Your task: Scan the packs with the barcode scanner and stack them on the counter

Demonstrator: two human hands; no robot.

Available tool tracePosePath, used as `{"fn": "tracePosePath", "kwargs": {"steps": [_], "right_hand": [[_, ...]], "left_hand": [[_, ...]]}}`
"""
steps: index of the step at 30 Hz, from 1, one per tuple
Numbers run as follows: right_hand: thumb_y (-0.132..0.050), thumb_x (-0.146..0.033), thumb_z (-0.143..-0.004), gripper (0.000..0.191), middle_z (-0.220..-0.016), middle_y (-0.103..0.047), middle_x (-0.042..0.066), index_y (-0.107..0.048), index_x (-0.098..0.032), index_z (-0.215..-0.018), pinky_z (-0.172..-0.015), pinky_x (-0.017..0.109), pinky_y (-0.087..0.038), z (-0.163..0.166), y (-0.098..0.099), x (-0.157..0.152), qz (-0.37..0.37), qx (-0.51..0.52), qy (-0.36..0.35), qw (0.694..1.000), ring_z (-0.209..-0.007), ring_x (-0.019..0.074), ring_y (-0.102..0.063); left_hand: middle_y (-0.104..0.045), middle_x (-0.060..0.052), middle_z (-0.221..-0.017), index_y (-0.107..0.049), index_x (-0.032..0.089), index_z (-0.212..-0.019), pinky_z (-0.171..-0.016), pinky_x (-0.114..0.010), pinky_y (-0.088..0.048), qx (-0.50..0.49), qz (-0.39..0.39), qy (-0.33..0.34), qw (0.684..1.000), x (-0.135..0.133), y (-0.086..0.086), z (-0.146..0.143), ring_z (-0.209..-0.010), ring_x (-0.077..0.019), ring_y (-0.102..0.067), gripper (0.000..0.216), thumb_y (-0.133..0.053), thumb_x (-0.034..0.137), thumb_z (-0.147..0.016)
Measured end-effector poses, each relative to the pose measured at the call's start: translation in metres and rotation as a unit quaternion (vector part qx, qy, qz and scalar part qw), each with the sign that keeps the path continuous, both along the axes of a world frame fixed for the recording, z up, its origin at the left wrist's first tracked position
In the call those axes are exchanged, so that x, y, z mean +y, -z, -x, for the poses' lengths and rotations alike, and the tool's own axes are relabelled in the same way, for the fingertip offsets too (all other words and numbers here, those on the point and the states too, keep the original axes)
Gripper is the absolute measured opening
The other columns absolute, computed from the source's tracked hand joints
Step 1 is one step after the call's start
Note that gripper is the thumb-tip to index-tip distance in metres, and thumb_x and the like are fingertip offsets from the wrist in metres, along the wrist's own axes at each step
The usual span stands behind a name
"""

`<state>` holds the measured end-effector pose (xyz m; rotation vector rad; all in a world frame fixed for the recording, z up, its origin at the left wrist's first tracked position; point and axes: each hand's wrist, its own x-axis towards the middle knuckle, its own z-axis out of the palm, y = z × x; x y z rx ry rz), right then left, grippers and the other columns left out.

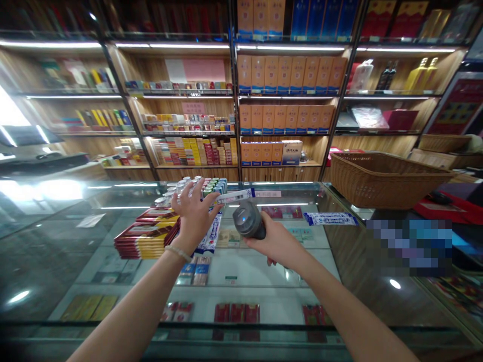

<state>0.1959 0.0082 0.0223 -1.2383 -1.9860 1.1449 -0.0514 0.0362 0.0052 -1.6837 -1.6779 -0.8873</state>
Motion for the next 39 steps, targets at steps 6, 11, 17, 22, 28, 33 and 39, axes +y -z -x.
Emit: {"fn": "tracePosePath", "kwargs": {"steps": [6,11,17,22,28,33,39], "right_hand": [[-0.072,-0.036,-0.084,0.04,-0.069,-0.068,-0.004,-0.059,-0.023,-0.12,-0.032,0.02,-0.037,0.001,0.003,0.0,-0.005,-0.034,0.023,0.999,-0.035,0.0094,-0.053],[-0.072,-0.029,-0.082,0.036,-0.074,-0.07,-0.002,-0.063,-0.023,-0.115,-0.033,0.02,-0.038,0.003,0.0,-0.003,-0.021,-0.033,0.024,0.999,-0.036,0.0091,-0.054],[-0.073,-0.031,-0.081,0.059,-0.079,-0.07,-0.003,-0.052,-0.025,-0.136,-0.032,0.021,-0.04,0.003,0.0,-0.002,-0.015,-0.017,0.023,0.999,-0.035,0.0099,-0.054],[-0.074,-0.034,-0.081,0.064,-0.081,-0.07,-0.003,-0.046,-0.028,-0.139,-0.032,0.021,-0.04,0.003,0.0,-0.002,-0.002,-0.019,0.028,0.999,-0.035,0.0096,-0.054],[-0.072,-0.035,-0.08,0.052,-0.095,-0.072,0.001,-0.051,-0.025,-0.127,-0.046,0.024,-0.046,-0.001,-0.002,0.002,-0.084,-0.026,0.037,0.995,-0.049,0.0114,-0.06],[-0.069,-0.03,-0.077,0.035,-0.107,-0.068,0.006,-0.057,-0.022,-0.109,-0.084,0.033,-0.052,-0.01,0.004,0.02,-0.221,-0.086,0.066,0.969,-0.101,0.0243,-0.067],[-0.069,-0.035,-0.078,0.042,-0.122,-0.059,0.007,-0.059,-0.022,-0.116,-0.088,0.035,-0.052,-0.019,0.01,0.033,-0.278,-0.17,0.088,0.941,-0.109,0.026,-0.065]], "left_hand": [[-0.045,-0.006,-0.163,-0.074,0.032,-0.109,-0.122,-0.067,-0.01,-0.011,-0.007,0.012,1.0,0.001,0.002,0.002,-0.152,-0.0381,-0.032,0.021,-0.07,0.039,-0.089],[-0.046,-0.005,-0.163,-0.073,0.033,-0.109,-0.122,-0.066,-0.01,-0.007,-0.011,0.007,1.0,0.001,0.002,0.002,-0.151,-0.0369,-0.033,0.021,-0.069,0.04,-0.09],[-0.046,-0.008,-0.162,-0.074,0.033,-0.11,-0.12,-0.07,-0.012,-0.013,0.003,0.005,1.0,-0.001,-0.002,-0.001,-0.151,-0.0398,-0.033,0.022,-0.071,0.039,-0.089],[-0.046,-0.009,-0.162,-0.074,0.033,-0.111,-0.119,-0.07,-0.014,0.0,0.004,-0.002,1.0,-0.001,-0.002,-0.001,-0.151,-0.0398,-0.033,0.024,-0.073,0.039,-0.089],[-0.046,-0.009,-0.162,-0.074,0.032,-0.109,-0.12,-0.069,-0.013,-0.01,0.001,0.01,1.0,0.0,0.0,0.0,-0.152,-0.0393,-0.031,0.022,-0.071,0.04,-0.089],[-0.047,-0.008,-0.162,-0.074,0.033,-0.109,-0.119,-0.069,-0.013,-0.01,-0.003,0.007,1.0,0.001,0.0,0.0,-0.151,-0.0395,-0.032,0.021,-0.07,0.04,-0.09],[-0.047,-0.008,-0.162,-0.074,0.033,-0.109,-0.12,-0.069,-0.012,-0.009,-0.004,0.011,1.0,0.001,0.0,0.0,-0.151,-0.0395,-0.032,0.021,-0.071,0.039,-0.089]]}}
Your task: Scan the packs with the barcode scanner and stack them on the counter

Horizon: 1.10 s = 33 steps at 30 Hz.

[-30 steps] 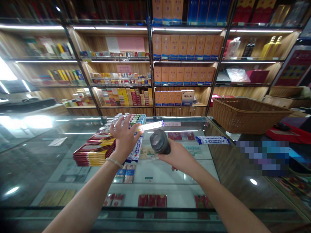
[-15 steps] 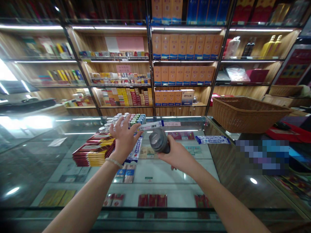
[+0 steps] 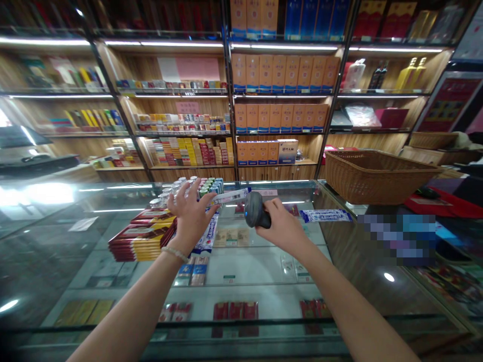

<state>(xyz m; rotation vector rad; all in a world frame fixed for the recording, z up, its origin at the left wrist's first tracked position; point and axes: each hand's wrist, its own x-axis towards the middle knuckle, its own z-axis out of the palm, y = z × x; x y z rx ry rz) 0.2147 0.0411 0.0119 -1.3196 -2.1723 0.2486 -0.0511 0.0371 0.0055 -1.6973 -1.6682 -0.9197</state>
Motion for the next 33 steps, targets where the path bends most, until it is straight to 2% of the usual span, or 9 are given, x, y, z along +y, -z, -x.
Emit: {"fn": "tracePosePath", "kwargs": {"steps": [5,10,16,21,26,33], "right_hand": [[-0.069,-0.04,-0.082,0.038,-0.121,-0.057,0.006,-0.061,-0.023,-0.115,-0.076,0.031,-0.05,-0.003,0.002,0.003,-0.001,-0.065,0.007,0.998,-0.1,0.024,-0.068],[-0.069,-0.042,-0.085,0.042,-0.122,-0.057,0.007,-0.06,-0.022,-0.121,-0.069,0.03,-0.046,0.0,0.006,0.001,0.0,-0.132,0.005,0.991,-0.099,0.025,-0.068],[-0.073,-0.038,-0.081,0.043,-0.127,-0.056,0.011,-0.063,-0.021,-0.119,-0.073,0.032,-0.048,0.003,0.014,0.002,0.003,-0.169,-0.008,0.985,-0.103,0.0269,-0.066],[-0.073,-0.038,-0.081,0.04,-0.124,-0.055,0.011,-0.064,-0.02,-0.116,-0.077,0.034,-0.049,0.006,0.019,0.001,0.005,-0.168,-0.015,0.986,-0.102,0.0269,-0.065],[-0.073,-0.036,-0.08,0.04,-0.124,-0.055,0.011,-0.064,-0.021,-0.115,-0.075,0.033,-0.048,0.007,0.023,0.002,0.01,-0.168,-0.027,0.985,-0.103,0.0269,-0.064],[-0.073,-0.036,-0.08,0.041,-0.126,-0.055,0.013,-0.064,-0.02,-0.117,-0.082,0.036,-0.052,0.007,0.022,0.002,0.025,-0.171,-0.03,0.984,-0.111,0.0294,-0.063]], "left_hand": [[-0.047,-0.009,-0.162,-0.075,0.032,-0.11,-0.119,-0.069,-0.014,0.003,0.012,-0.003,1.0,-0.001,-0.001,-0.001,-0.151,-0.0404,-0.033,0.022,-0.072,0.039,-0.089],[-0.048,-0.01,-0.161,-0.076,0.032,-0.11,-0.119,-0.069,-0.014,0.001,0.019,-0.004,1.0,-0.001,-0.002,-0.002,-0.151,-0.0407,-0.034,0.024,-0.074,0.038,-0.087],[-0.048,-0.011,-0.161,-0.076,0.032,-0.11,-0.118,-0.072,-0.013,0.004,0.013,0.003,1.0,-0.001,-0.002,-0.003,-0.15,-0.0414,-0.034,0.022,-0.071,0.039,-0.089],[-0.048,-0.011,-0.16,-0.076,0.031,-0.11,-0.118,-0.072,-0.015,0.004,0.015,0.003,1.0,-0.001,-0.001,-0.003,-0.15,-0.0421,-0.033,0.023,-0.071,0.04,-0.089],[-0.048,-0.011,-0.161,-0.075,0.031,-0.11,-0.118,-0.072,-0.014,0.008,0.013,0.011,1.0,-0.001,-0.001,-0.003,-0.15,-0.0416,-0.033,0.022,-0.069,0.039,-0.09],[-0.048,-0.01,-0.161,-0.076,0.032,-0.109,-0.119,-0.071,-0.013,-0.003,0.022,0.009,1.0,-0.002,-0.002,-0.005,-0.15,-0.0408,-0.034,0.021,-0.07,0.038,-0.089]]}}
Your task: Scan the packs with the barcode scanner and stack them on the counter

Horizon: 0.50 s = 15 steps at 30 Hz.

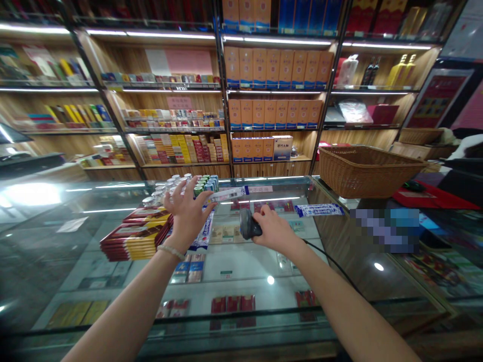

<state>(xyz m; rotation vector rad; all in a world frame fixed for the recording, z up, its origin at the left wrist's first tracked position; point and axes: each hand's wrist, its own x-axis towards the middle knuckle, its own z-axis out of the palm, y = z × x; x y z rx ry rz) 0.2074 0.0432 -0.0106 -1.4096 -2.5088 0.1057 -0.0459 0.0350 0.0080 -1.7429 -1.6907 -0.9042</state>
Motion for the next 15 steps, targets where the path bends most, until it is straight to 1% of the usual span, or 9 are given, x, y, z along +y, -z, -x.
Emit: {"fn": "tracePosePath", "kwargs": {"steps": [4,8,12,15], "right_hand": [[-0.073,-0.033,-0.08,0.042,-0.133,-0.054,0.015,-0.065,-0.02,-0.118,-0.088,0.041,-0.054,0.002,0.002,-0.001,-0.009,-0.008,0.01,1.0,-0.118,0.0326,-0.059],[-0.073,-0.032,-0.079,0.044,-0.146,-0.05,0.016,-0.064,-0.021,-0.121,-0.098,0.047,-0.053,0.004,0.008,0.001,-0.025,-0.01,0.01,1.0,-0.129,0.0355,-0.052],[-0.074,-0.035,-0.08,0.047,-0.161,-0.038,0.018,-0.064,-0.02,-0.123,-0.112,0.057,-0.044,0.004,0.013,0.004,-0.019,-0.007,0.005,1.0,-0.147,0.0386,-0.035],[-0.076,-0.038,-0.08,0.053,-0.168,-0.028,0.019,-0.061,-0.019,-0.127,-0.116,0.064,-0.037,0.002,0.015,0.007,0.009,-0.007,0.002,1.0,-0.155,0.0416,-0.02]], "left_hand": [[-0.046,-0.009,-0.162,-0.076,0.031,-0.11,-0.119,-0.071,-0.013,0.001,0.001,0.004,1.0,0.001,0.001,0.001,-0.151,-0.0407,-0.033,0.022,-0.069,0.039,-0.09],[-0.046,-0.01,-0.162,-0.076,0.031,-0.111,-0.119,-0.07,-0.013,0.003,0.008,0.0,1.0,0.001,0.001,0.001,-0.151,-0.0405,-0.032,0.024,-0.068,0.04,-0.09],[-0.046,-0.01,-0.162,-0.075,0.031,-0.112,-0.119,-0.07,-0.012,0.007,0.009,-0.001,1.0,0.001,0.001,0.001,-0.151,-0.0402,-0.032,0.025,-0.067,0.041,-0.091],[-0.046,-0.009,-0.162,-0.075,0.032,-0.111,-0.12,-0.069,-0.011,0.011,0.005,0.0,1.0,0.002,0.003,0.002,-0.151,-0.0395,-0.032,0.024,-0.067,0.042,-0.091]]}}
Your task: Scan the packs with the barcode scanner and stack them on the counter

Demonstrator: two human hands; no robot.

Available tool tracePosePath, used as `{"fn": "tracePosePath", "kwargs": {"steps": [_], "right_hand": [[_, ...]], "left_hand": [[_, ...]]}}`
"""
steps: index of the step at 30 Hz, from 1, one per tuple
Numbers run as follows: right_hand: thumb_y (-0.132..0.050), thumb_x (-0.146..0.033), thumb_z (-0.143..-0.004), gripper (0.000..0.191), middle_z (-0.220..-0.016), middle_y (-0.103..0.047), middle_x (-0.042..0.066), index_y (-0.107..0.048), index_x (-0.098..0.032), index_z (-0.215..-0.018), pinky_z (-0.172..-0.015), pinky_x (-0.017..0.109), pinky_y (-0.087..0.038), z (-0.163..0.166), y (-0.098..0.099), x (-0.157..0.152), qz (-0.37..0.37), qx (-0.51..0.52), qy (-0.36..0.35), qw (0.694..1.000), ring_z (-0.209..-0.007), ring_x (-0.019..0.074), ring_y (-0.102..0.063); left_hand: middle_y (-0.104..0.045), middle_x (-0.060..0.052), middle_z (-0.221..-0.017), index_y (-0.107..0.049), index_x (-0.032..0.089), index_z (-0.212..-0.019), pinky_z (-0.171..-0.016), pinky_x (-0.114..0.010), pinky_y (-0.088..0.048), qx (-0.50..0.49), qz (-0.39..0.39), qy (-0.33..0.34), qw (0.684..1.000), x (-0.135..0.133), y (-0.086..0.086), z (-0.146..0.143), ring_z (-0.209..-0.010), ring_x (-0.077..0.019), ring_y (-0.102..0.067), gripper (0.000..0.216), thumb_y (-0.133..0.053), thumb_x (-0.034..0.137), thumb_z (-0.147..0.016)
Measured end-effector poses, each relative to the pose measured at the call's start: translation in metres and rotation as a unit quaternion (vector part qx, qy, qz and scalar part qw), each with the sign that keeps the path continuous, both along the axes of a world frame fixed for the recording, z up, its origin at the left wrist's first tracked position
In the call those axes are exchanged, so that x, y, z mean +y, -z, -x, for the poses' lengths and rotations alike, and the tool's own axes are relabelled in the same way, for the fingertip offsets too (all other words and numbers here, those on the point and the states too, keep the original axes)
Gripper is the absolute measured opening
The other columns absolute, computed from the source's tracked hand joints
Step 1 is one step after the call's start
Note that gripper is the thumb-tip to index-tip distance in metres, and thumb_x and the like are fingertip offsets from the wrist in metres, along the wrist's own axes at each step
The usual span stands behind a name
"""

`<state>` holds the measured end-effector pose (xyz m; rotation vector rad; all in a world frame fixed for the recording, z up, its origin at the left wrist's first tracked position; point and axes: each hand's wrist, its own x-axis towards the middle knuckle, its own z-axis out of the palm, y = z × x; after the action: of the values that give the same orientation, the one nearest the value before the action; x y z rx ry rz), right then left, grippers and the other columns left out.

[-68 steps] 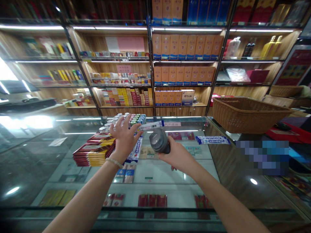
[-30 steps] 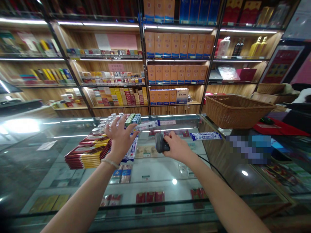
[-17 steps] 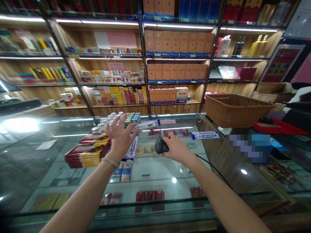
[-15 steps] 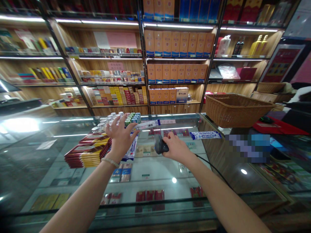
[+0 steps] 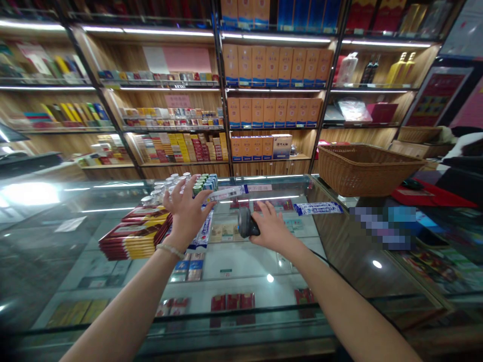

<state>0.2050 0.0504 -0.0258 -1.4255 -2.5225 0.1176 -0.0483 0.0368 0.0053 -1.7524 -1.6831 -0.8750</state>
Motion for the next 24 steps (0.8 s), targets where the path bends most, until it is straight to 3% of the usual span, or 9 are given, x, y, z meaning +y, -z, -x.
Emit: {"fn": "tracePosePath", "kwargs": {"steps": [6,11,13,17,21,24], "right_hand": [[-0.074,-0.048,-0.083,0.061,-0.172,-0.017,0.021,-0.057,-0.02,-0.134,-0.114,0.074,-0.032,-0.001,0.002,-0.001,0.033,0.007,-0.012,0.999,-0.158,0.0458,-0.011],[-0.065,-0.073,-0.083,0.079,-0.173,-0.012,0.021,-0.055,-0.02,-0.141,-0.114,0.081,-0.022,-0.007,-0.005,-0.003,0.033,-0.006,-0.005,0.999,-0.159,0.0463,-0.008],[-0.057,-0.075,-0.088,0.078,-0.172,-0.019,0.02,-0.053,-0.022,-0.145,-0.117,0.079,-0.02,-0.013,-0.011,0.002,-0.012,0.012,0.018,1.0,-0.159,0.0445,-0.012],[-0.051,-0.06,-0.098,0.064,-0.167,-0.033,0.019,-0.05,-0.021,-0.148,-0.117,0.079,-0.02,-0.02,-0.027,0.017,-0.155,0.044,0.067,0.985,-0.158,0.0422,-0.019],[-0.059,-0.045,-0.097,0.052,-0.163,-0.042,0.017,-0.056,-0.021,-0.143,-0.119,0.077,-0.02,-0.021,-0.042,0.025,-0.236,0.039,0.033,0.97,-0.156,0.0411,-0.024],[-0.061,-0.035,-0.096,0.042,-0.162,-0.044,0.013,-0.06,-0.025,-0.136,-0.124,0.072,-0.01,-0.021,-0.044,0.026,-0.292,0.026,-0.019,0.956,-0.156,0.0361,-0.025]], "left_hand": [[-0.046,-0.009,-0.162,-0.075,0.033,-0.11,-0.12,-0.068,-0.012,-0.001,-0.012,0.007,1.0,0.001,0.002,0.001,-0.151,-0.0386,-0.032,0.023,-0.069,0.042,-0.09],[-0.047,-0.01,-0.161,-0.075,0.032,-0.11,-0.119,-0.07,-0.013,0.001,-0.011,0.006,1.0,0.0,-0.001,-0.001,-0.15,-0.0402,-0.034,0.023,-0.069,0.04,-0.09],[-0.047,-0.011,-0.161,-0.076,0.032,-0.11,-0.12,-0.07,-0.014,0.0,-0.01,0.011,1.0,-0.001,-0.002,-0.002,-0.15,-0.0404,-0.033,0.024,-0.069,0.041,-0.09],[-0.047,-0.01,-0.162,-0.076,0.032,-0.108,-0.12,-0.068,-0.015,0.0,-0.006,0.028,1.0,-0.002,-0.002,-0.005,-0.15,-0.0394,-0.034,0.022,-0.071,0.04,-0.088],[-0.047,-0.01,-0.162,-0.076,0.032,-0.109,-0.118,-0.069,-0.018,0.008,-0.005,0.041,0.999,-0.002,0.001,-0.009,-0.149,-0.0398,-0.036,0.022,-0.071,0.041,-0.089],[-0.048,-0.01,-0.161,-0.076,0.033,-0.109,-0.118,-0.069,-0.019,0.015,-0.003,0.05,0.999,-0.002,0.003,-0.013,-0.148,-0.04,-0.036,0.023,-0.072,0.042,-0.088]]}}
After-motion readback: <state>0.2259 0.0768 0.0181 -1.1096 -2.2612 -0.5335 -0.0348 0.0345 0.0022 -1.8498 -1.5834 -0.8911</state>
